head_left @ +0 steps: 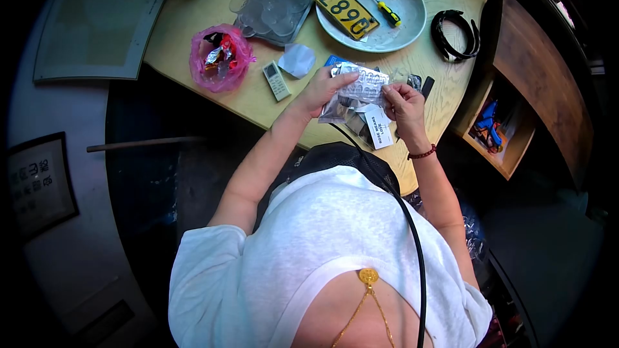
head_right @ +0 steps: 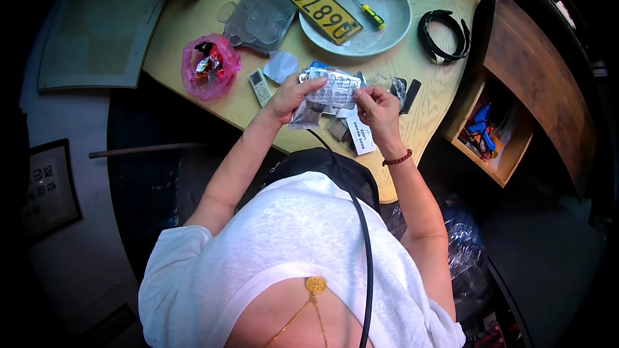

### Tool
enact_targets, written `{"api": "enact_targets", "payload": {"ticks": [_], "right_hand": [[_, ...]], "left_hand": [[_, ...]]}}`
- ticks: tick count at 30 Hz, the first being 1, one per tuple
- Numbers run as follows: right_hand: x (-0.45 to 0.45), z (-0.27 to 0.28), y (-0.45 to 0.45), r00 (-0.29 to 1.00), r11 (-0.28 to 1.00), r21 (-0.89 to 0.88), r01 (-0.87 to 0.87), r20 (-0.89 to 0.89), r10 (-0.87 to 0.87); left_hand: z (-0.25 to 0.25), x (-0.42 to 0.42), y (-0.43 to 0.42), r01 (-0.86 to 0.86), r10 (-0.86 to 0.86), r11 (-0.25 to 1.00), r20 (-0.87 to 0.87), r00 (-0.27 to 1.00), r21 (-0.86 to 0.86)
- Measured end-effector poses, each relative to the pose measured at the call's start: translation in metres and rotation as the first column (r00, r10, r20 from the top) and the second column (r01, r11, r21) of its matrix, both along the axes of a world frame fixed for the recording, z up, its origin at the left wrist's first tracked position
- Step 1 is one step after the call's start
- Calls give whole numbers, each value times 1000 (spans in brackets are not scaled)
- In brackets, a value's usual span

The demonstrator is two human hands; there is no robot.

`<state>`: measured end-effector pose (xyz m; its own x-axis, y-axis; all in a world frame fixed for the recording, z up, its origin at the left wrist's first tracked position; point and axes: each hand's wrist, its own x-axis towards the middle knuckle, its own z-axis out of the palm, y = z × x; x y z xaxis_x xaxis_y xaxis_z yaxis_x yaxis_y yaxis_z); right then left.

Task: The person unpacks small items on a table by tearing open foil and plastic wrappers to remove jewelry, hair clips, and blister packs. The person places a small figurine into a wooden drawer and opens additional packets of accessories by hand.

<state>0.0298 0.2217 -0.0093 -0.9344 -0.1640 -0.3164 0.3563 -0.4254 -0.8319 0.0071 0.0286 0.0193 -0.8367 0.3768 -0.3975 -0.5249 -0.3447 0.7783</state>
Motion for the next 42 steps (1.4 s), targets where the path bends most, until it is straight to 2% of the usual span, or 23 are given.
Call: {"api": "enact_targets", "payload": {"ticks": [4, 7, 8, 10, 12, 14, 15, 16, 19, 24, 26, 27, 29, 31, 35, 37, 42], "right_hand": [[8, -3, -10, 994, 996, -78, -51, 96, 59], [9, -5, -8, 952, 968, -69, -243, 174, 252], [9, -7, -9, 952, 967, -69, -244, 173, 253], [7, -10, -12, 989, 964, 247, -96, -85, 120], [2, -6, -8, 982, 960, 252, -124, -105, 154], [-2, -5, -3, 932, 881, 366, -299, -87, 352], [-3, -1, -2, 927, 879, 323, -350, -18, 375], [-4, -1, 1, 926, 879, 324, -349, -22, 376], [-1, -8, 3, 929, 920, 129, -371, 73, 364], [6, -11, -2, 913, 915, 86, -395, 150, 380], [9, -17, -1, 915, 925, 11, -379, 154, 373], [12, -20, -5, 914, 924, 12, -382, 151, 376], [19, -26, -14, 977, 990, -108, -89, 185, 108], [25, -30, -21, 982, 988, -154, 26, 188, 4], [28, -41, -34, 966, 950, -217, 224, 176, -188], [26, -40, -38, 958, 931, -243, 272, 164, -237], [25, -37, -42, 980, 969, -159, 188, 103, -173]], "left_hand": [[4, -12, -7, 10, -8, 995, 14, 1000, -104], [6, -23, -14, 170, -169, 974, 21, 985, -152], [4, -26, -15, 168, -167, 974, 20, 986, -153], [-1, -31, -19, 334, -347, 913, -18, 938, -233], [-7, -33, -18, 357, -376, 894, -22, 926, -269], [-12, -35, -17, 390, -407, 888, -19, 913, -244], [-12, -34, -16, 391, -425, 873, -61, 903, -291], [-12, -34, -16, 389, -424, 873, -64, 903, -293], [-11, -27, -12, 250, -237, 959, 102, 966, -135], [-17, -23, -14, 182, -163, 961, 107, 981, -210], [-18, -26, -18, 25, 6, 958, 109, 994, -285], [-22, -28, -21, -35, 63, 965, 101, 993, -260], [-27, -28, -25, -98, 124, 964, 94, 988, -249], [-20, -26, -23, -218, 240, 937, 51, 969, -272], [-16, -7, -10, -261, 269, 951, 25, 963, -167], [-17, 4, -2, -202, 202, 973, -8, 979, -111], [-32, 6, -1, -207, 205, 973, -35, 978, -104]]}}
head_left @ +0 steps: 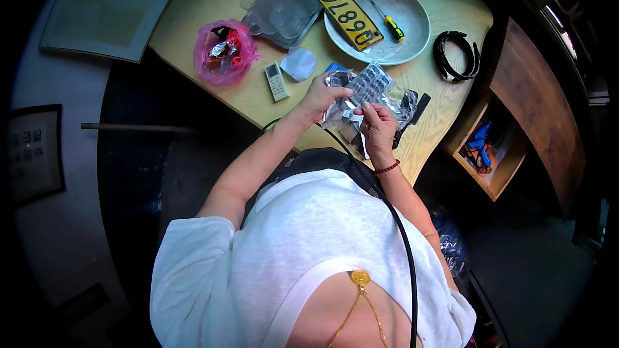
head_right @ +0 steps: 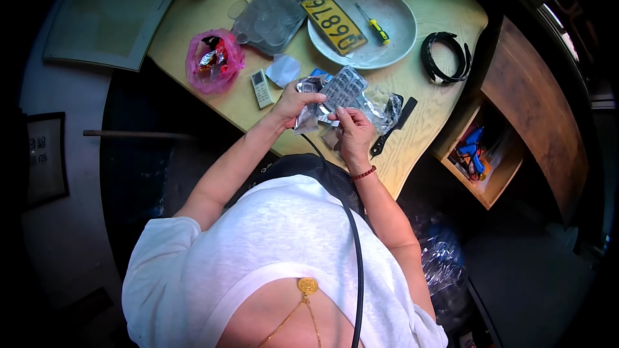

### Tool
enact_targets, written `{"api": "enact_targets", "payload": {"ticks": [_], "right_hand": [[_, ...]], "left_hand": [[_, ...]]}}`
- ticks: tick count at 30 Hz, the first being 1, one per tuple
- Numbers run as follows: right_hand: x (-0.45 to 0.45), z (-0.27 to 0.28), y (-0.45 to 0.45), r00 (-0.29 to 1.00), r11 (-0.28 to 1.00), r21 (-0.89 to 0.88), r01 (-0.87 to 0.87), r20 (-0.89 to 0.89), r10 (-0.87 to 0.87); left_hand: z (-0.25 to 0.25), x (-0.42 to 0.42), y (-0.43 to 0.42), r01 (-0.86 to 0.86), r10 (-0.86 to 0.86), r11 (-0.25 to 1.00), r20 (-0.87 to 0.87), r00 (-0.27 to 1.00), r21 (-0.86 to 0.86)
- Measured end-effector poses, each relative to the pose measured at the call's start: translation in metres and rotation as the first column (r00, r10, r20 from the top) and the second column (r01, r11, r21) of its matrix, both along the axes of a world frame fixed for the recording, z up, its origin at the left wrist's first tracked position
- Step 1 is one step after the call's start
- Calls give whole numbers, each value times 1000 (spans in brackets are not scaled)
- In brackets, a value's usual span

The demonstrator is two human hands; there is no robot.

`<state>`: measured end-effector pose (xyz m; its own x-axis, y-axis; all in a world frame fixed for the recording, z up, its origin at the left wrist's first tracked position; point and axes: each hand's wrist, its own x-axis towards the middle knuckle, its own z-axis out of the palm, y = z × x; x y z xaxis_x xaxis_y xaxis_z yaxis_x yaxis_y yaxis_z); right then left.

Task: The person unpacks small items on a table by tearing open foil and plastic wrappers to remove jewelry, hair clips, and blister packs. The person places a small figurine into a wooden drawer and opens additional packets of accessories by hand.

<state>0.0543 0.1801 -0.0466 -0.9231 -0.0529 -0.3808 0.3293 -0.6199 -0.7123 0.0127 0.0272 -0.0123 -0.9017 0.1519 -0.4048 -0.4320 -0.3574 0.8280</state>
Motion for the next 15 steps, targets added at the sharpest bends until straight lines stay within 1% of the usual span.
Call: {"api": "enact_targets", "payload": {"ticks": [2, 3, 4, 5, 6, 7, 8, 9, 10, 12, 13, 15], "right_hand": [[0, -1, 2, 989, 989, -25, -147, 33, 148], [-1, 0, 3, 980, 982, 10, -191, 56, 190], [-3, -3, 5, 979, 980, 10, -197, 58, 196], [-5, -9, 7, 983, 984, -43, -170, 62, 173], [-7, -9, 8, 986, 985, -95, -143, 68, 149], [-9, -8, 12, 988, 983, -127, -135, 62, 144], [-10, -7, 14, 989, 988, -111, -105, 89, 115], [-11, -8, 15, 989, 988, -109, -113, 81, 123], [-11, -10, 17, 989, 987, -107, -120, 74, 128], [-9, -11, 18, 986, 984, -100, -146, 67, 153], [-9, -11, 19, 982, 981, -91, -172, 57, 178], [-7, -11, 18, 981, 979, -94, -181, 58, 187]], "left_hand": [[3, -1, -3, -20, 19, 1000, 36, 999, 1], [4, -2, -5, 2, 0, 999, 33, 999, -54], [5, -4, -7, 22, -19, 994, 32, 999, -110], [6, -6, -11, 73, -65, 990, 70, 995, -122], [6, -7, -14, 68, -59, 990, 72, 996, -122], [5, -9, -17, 121, -110, 985, 93, 990, -122], [4, -8, -19, 175, -162, 977, 113, 980, -121], [10, -8, -19, 191, -173, 974, 142, 975, -124], [8, -7, -21, 190, -172, 974, 146, 974, -124], [5, -8, -23, 187, -162, 965, 143, 976, -183], [7, -9, -22, 146, -118, 969, 141, 983, -201], [8, -9, -23, 130, -99, 969, 147, 984, -212]]}}
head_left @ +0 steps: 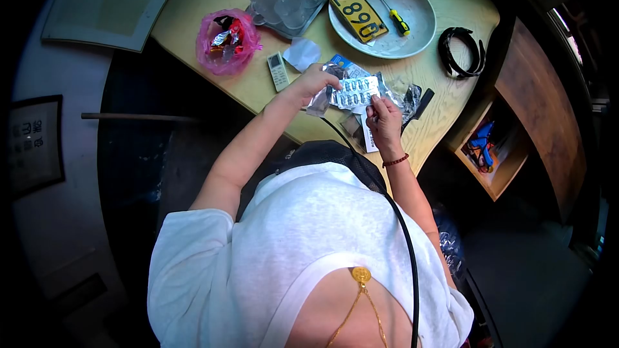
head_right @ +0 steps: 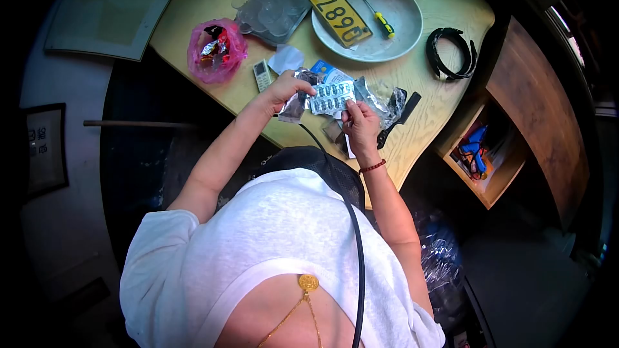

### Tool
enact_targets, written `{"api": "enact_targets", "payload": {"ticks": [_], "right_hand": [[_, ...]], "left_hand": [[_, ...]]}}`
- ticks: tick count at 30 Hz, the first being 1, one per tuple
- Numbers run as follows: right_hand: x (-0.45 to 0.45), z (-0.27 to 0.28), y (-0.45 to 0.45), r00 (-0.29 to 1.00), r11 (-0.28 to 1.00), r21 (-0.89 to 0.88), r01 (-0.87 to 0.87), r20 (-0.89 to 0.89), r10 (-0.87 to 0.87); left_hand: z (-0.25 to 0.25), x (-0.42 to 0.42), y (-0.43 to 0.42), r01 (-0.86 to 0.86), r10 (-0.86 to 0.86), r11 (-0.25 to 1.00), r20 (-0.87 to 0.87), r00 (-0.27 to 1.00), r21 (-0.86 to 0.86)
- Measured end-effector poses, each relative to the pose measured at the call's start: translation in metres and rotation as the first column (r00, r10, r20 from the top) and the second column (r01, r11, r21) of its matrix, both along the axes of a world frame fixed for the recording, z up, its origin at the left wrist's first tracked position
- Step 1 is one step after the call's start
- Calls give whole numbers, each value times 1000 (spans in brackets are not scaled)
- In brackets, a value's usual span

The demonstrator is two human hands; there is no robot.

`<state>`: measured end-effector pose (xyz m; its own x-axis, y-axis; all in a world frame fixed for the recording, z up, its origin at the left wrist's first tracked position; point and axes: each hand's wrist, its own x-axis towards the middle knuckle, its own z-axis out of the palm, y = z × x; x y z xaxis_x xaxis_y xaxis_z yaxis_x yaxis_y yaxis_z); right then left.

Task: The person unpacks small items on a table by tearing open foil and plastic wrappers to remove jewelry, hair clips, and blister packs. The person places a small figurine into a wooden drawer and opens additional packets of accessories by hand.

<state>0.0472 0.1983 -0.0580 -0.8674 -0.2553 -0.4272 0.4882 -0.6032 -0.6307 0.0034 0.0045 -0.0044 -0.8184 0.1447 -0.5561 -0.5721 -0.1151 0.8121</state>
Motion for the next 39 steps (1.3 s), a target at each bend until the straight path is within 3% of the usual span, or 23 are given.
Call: {"api": "enact_targets", "payload": {"ticks": [24, 36, 39], "right_hand": [[7, -12, -7, 984, 978, 112, -176, 53, 171], [7, -14, -8, 987, 979, 130, -158, 37, 154], [4, -6, -7, 994, 979, 174, -109, 11, 109]], "left_hand": [[-19, -8, -14, 20, -17, 989, 21, 1000, -146], [-22, -8, -15, 44, -45, 994, -2, 999, -100], [-18, -5, -11, 117, -117, 993, -14, 993, -17]]}}
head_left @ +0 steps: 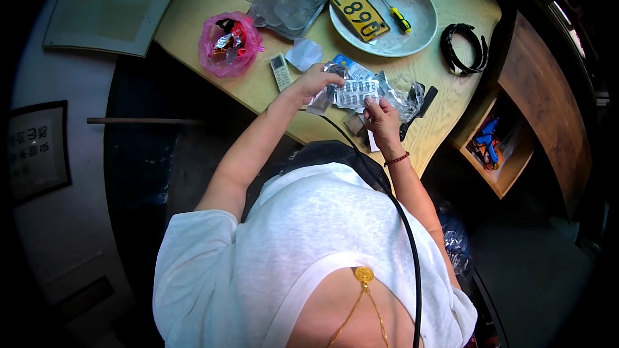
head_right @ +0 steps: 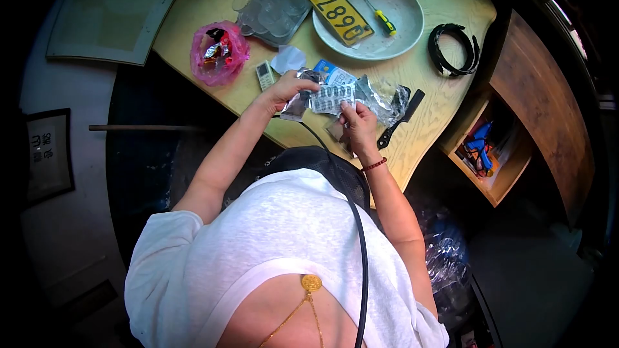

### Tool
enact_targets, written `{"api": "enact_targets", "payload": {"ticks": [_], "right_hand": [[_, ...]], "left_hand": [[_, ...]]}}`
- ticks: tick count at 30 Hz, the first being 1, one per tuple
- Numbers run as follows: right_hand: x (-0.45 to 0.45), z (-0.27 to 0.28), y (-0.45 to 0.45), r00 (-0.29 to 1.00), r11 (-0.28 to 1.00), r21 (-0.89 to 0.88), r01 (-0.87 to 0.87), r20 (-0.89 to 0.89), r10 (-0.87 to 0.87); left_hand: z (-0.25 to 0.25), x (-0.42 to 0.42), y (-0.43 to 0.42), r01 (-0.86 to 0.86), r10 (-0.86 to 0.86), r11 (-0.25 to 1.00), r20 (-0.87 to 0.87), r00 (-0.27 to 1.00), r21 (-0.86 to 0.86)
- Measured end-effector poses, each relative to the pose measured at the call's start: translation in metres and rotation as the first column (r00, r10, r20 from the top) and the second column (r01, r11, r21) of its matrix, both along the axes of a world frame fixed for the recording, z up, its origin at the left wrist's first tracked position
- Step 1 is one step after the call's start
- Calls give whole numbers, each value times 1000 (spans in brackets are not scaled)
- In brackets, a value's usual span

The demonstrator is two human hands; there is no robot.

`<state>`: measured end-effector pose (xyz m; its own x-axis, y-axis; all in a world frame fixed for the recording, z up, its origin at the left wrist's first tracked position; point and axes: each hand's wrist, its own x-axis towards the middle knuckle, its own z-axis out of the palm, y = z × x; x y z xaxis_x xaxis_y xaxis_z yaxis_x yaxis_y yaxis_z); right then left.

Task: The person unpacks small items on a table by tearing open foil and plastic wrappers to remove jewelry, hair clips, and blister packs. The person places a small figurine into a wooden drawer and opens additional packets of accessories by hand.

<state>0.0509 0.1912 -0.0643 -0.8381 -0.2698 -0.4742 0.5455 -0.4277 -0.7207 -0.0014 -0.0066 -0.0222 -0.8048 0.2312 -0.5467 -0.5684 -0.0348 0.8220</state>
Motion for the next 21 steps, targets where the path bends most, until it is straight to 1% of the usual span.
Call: {"api": "enact_targets", "payload": {"ticks": [2, 3, 4, 6, 8, 10, 11, 12, 13, 15, 16, 17, 19, 20, 21], "right_hand": [[-5, 5, 6, 998, 998, -39, 57, -25, -58], [-7, 3, 10, 993, 997, -2, 74, -94, -74], [-9, 11, 14, 983, 996, -8, 90, -160, -90], [-15, 21, 20, 958, 998, 13, 66, -279, -60], [-17, 33, 20, 954, 998, 43, 51, -298, -36], [-21, 38, 18, 879, 975, 222, -1, -464, 107], [-22, 38, 17, 842, 966, 258, 7, -522, 134], [-23, 41, 18, 842, 966, 259, 5, -523, 136], [-25, 46, 20, 813, 942, 332, -37, -538, 222], [-32, 46, 24, 756, 882, 454, -129, -530, 383], [-32, 45, 25, 755, 882, 452, -132, -531, 385], [-33, 46, 26, 744, 878, 454, -154, -531, 405], [-34, 49, 24, 730, 872, 456, -178, -532, 428], [-34, 50, 22, 726, 855, 457, -246, -497, 475], [-33, 51, 20, 719, 833, 455, -313, -460, 521]], "left_hand": [[16, 3, 9, -114, 102, 982, 81, 991, 151], [4, 0, 4, -57, 46, 990, 86, 995, 130], [-3, -1, 1, -59, 49, 990, 82, 995, 125], [-14, -1, 2, -85, 60, 964, 108, 992, 252], [-21, 1, 5, -57, 36, 959, 82, 996, 278], [-18, 5, 10, -73, 37, 922, 103, 994, 379], [-16, 6, 10, -74, 37, 922, 104, 994, 380], [-10, 8, 11, -64, 18, 937, 135, 991, 344], [-5, 11, 12, -55, 2, 950, 168, 986, 308], [-2, 15, 11, -50, -11, 944, 185, 983, 325], [0, 16, 12, -41, -30, 939, 201, 979, 342], [2, 17, 13, -47, -15, 948, 191, 982, 314], [-7, 17, 16, -46, -13, 949, 184, 983, 313], [-11, 18, 16, -43, -15, 949, 179, 984, 313], [-7, 18, 15, 41, -95, 958, 179, 979, 285]]}}
